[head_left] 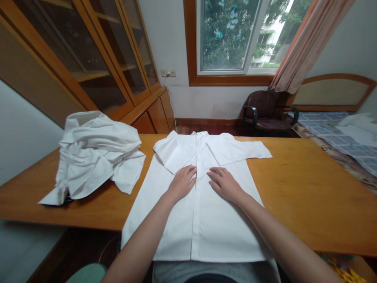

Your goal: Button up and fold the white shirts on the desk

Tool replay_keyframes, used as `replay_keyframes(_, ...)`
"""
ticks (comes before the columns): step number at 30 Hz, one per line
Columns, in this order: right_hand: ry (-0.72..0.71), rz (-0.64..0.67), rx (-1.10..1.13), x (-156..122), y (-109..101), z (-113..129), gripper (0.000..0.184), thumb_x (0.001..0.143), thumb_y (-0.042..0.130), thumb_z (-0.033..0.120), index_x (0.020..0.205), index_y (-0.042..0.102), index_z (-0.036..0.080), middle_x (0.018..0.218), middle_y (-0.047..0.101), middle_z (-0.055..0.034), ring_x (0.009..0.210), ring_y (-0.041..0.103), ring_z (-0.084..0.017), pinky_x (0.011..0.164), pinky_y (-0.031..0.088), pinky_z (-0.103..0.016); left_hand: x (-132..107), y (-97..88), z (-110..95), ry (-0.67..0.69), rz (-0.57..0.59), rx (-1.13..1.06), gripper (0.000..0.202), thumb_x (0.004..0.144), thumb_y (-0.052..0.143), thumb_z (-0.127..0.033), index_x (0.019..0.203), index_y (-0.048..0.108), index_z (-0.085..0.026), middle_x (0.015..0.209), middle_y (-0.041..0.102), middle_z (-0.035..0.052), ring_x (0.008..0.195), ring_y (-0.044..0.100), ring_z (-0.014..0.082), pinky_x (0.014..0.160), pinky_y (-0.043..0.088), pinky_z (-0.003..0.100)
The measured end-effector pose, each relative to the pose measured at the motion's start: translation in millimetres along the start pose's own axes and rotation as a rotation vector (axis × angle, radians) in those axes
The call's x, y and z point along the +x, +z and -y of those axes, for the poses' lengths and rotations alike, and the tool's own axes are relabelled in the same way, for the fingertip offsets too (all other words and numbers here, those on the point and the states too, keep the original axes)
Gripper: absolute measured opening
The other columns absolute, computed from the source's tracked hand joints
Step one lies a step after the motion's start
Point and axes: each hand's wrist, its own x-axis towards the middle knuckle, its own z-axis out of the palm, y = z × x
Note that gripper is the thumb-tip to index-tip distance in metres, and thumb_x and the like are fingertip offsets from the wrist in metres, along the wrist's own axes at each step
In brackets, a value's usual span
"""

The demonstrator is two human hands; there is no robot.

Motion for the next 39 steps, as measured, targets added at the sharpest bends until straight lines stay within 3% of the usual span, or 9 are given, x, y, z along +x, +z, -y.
replay_keyframes(21,0.036,-0.055,-0.148,49.2,6.7,-36.1,0.038,0.097,0.050,0.032,0.132,0.059,0.021,0.137,0.057,-0.0091,0.125,0.048,-0.027,0.108,0.039,-0.042,58.0,13.3,42.5,0.085,-0.074,-0.047,0.031,0.093,0.050,-0.017,0.121,0.065,-0.020,0.128,0.061,0.0089,0.121,0.055,0.0230,0.109,0.044,0.043)
replay_keyframes(25,0.047,-0.085,-0.181,51.6,9.1,-39.7,0.038,0.098,0.049,0.032,0.132,0.059,0.019,0.136,0.058,-0.0097,0.123,0.050,-0.026,0.108,0.038,-0.041,45.8,8.1,35.7,0.044,-0.060,-0.076,0.030,0.091,0.055,-0.017,0.118,0.067,-0.020,0.123,0.062,0.0082,0.117,0.054,0.0242,0.106,0.045,0.043)
replay_keyframes(33,0.045,-0.118,-0.188,49.9,10.6,-39.9,0.035,0.097,0.049,0.029,0.128,0.062,0.019,0.134,0.060,-0.0097,0.121,0.052,-0.026,0.108,0.038,-0.040,-8.2,-13.3,4.0,-0.061,0.047,-0.283,0.023,0.088,0.061,-0.023,0.109,0.069,-0.022,0.106,0.061,0.0053,0.103,0.054,0.0224,0.096,0.047,0.039)
replay_keyframes(39,0.056,-0.107,-0.194,44.5,4.0,-26.1,0.028,0.095,0.052,0.022,0.118,0.068,0.019,0.124,0.065,-0.0103,0.116,0.053,-0.025,0.103,0.039,-0.040,-27.7,-21.2,-9.2,-0.131,0.150,-0.425,0.011,0.086,0.061,-0.026,0.085,0.071,-0.022,0.091,0.064,0.0031,0.095,0.058,0.0208,0.087,0.047,0.035)
